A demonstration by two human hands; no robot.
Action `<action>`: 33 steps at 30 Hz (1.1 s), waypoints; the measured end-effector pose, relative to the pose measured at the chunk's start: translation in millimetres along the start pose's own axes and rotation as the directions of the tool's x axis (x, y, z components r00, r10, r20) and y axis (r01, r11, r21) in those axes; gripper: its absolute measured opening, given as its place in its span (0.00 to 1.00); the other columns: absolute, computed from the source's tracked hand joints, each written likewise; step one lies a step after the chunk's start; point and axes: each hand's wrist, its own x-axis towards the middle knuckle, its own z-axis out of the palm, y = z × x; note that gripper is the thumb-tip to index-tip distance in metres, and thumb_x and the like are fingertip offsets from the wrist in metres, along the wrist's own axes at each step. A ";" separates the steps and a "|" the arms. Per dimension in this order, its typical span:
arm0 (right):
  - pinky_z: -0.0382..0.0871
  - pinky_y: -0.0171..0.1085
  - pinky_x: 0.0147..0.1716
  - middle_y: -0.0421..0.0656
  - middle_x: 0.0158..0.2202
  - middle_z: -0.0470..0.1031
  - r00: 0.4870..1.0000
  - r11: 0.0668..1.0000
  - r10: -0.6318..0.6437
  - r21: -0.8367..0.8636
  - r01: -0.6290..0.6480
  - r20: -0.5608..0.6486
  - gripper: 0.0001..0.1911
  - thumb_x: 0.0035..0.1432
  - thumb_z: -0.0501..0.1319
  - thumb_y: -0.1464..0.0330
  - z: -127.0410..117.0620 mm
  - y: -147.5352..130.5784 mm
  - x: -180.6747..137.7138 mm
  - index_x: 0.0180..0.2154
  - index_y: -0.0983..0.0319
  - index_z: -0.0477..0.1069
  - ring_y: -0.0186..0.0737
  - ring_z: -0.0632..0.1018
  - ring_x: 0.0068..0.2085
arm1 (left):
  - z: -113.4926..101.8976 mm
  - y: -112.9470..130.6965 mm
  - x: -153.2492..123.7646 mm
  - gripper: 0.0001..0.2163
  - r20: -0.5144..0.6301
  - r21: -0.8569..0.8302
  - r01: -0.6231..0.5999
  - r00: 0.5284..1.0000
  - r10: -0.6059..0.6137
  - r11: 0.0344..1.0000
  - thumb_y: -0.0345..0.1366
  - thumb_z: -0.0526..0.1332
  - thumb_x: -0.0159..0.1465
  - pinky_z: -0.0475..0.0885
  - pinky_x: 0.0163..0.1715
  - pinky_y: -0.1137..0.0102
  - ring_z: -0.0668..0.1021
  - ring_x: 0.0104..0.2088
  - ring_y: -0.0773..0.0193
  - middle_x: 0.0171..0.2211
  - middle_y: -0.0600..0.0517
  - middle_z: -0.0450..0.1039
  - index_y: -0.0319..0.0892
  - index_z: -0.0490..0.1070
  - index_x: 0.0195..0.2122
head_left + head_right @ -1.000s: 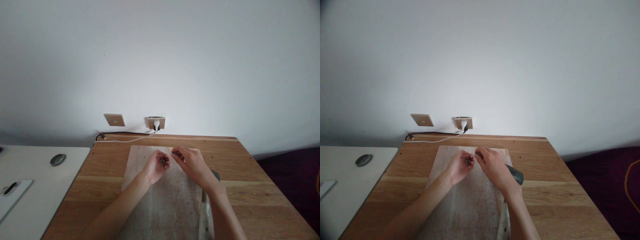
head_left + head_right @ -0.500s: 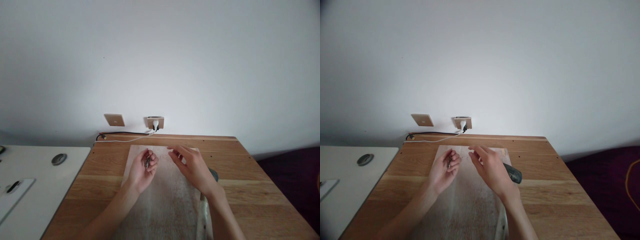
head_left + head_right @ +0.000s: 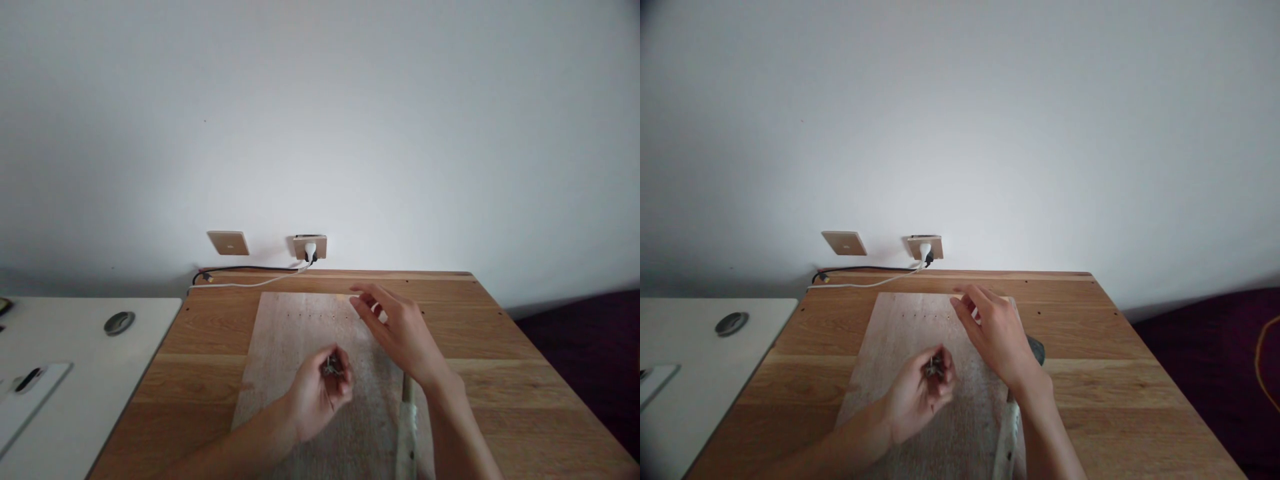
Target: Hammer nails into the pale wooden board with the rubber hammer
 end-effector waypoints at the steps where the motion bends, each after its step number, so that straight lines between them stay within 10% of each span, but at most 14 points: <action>1: 0.73 0.34 0.32 0.41 0.34 0.83 1.000 1.000 0.001 -0.006 -0.001 0.001 0.12 0.72 0.57 0.62 0.1 0.1 0.3 0.47 0.58 0.77 0.37 0.81 0.30 | -3.1 -6.6 2.2 0.13 -0.018 0.033 0.062 0.998 -0.061 0.998 0.36 0.60 0.70 0.56 0.20 0.78 0.68 0.20 0.71 0.23 0.52 0.66 0.37 0.71 0.27; 13: 0.74 0.35 0.32 0.41 0.31 0.82 0.999 1.000 -0.017 0.010 0.018 -0.034 0.13 0.72 0.57 0.61 -3.4 2.7 -1.1 0.47 0.58 0.78 0.37 0.80 0.28 | 3.8 15.6 16.9 0.17 -0.047 0.205 -0.257 0.961 0.271 0.945 0.39 0.60 0.68 0.66 0.33 0.70 0.72 0.28 0.66 0.24 0.52 0.67 0.42 0.63 0.21; 23: 0.74 0.34 0.32 0.40 0.30 0.82 1.000 1.000 -0.013 0.010 0.014 -0.014 0.12 0.72 0.57 0.62 -3.3 2.2 -1.2 0.47 0.58 0.77 0.37 0.81 0.29 | -16.0 5.5 12.2 0.16 0.126 0.473 -0.459 0.880 0.458 0.752 0.50 0.60 0.68 0.61 0.65 0.58 0.76 0.59 0.51 0.49 0.43 0.81 0.42 0.77 0.38; 33: 0.74 0.33 0.30 0.40 0.29 0.81 0.999 0.999 -0.036 0.013 0.036 -0.018 0.13 0.73 0.58 0.62 -4.1 3.6 -2.7 0.49 0.59 0.78 0.36 0.80 0.28 | -31.1 3.2 -19.0 0.32 0.366 0.821 -0.491 0.845 0.390 0.292 0.61 0.49 0.73 0.37 0.75 0.49 0.41 0.78 0.51 0.79 0.52 0.42 0.54 0.57 0.74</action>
